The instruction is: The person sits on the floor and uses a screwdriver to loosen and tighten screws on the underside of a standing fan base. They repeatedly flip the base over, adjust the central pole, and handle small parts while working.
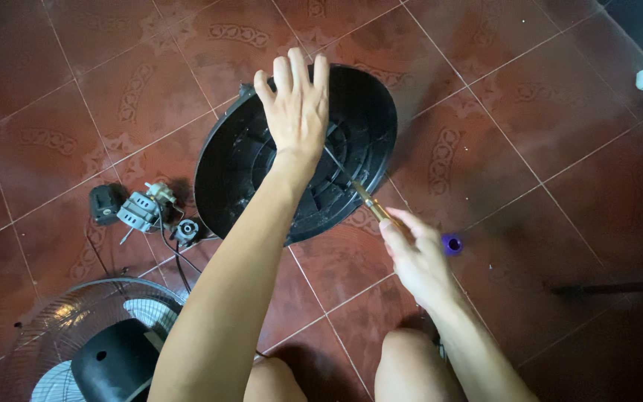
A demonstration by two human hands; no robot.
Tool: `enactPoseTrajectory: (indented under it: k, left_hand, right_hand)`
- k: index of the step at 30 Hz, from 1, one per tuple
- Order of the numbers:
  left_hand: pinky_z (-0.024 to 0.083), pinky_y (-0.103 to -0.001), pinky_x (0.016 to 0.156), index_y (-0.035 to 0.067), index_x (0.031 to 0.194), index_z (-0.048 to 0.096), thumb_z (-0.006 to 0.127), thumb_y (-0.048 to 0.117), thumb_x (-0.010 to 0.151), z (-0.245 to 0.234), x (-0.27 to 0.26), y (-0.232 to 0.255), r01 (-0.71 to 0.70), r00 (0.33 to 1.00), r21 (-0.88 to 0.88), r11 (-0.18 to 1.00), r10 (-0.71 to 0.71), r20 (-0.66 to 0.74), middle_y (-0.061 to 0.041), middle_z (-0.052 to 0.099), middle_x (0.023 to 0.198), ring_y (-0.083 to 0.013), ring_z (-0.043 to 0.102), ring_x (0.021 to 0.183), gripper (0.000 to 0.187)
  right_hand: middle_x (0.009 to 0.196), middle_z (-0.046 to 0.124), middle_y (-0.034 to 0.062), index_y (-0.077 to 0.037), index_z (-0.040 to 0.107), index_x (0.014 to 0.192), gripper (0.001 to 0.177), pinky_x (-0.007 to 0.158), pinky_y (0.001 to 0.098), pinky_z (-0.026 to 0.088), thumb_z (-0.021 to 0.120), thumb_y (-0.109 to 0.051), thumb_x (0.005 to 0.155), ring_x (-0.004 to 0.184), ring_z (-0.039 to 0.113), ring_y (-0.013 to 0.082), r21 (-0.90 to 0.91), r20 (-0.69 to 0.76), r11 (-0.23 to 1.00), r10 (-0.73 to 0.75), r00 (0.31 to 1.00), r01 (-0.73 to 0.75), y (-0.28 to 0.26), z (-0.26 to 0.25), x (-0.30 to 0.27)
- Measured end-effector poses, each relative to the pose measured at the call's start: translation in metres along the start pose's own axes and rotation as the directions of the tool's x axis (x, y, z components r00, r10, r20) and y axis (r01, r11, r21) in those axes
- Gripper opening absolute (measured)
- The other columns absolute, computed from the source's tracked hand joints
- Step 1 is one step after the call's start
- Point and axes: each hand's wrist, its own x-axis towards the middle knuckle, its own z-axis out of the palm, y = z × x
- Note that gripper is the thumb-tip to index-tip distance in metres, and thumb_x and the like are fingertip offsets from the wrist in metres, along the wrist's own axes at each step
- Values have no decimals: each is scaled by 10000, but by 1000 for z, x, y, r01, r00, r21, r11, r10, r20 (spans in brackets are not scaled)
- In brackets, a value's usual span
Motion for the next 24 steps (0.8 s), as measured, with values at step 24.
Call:
enactPoseTrajectory:
  k: [24]
  left_hand:
    - [311, -575, 1147, 135, 1460, 555, 689, 111, 821, -38, 2, 1, -106, 990, -50, 993, 101, -101, -162, 463, 1516, -358, 406, 1424, 654]
  right_hand:
    - [954, 679, 31, -63, 432, 1303, 319, 680, 255, 542, 441, -165, 1000, 759, 643, 96, 97, 176, 979, -193, 965, 178, 40, -66, -14]
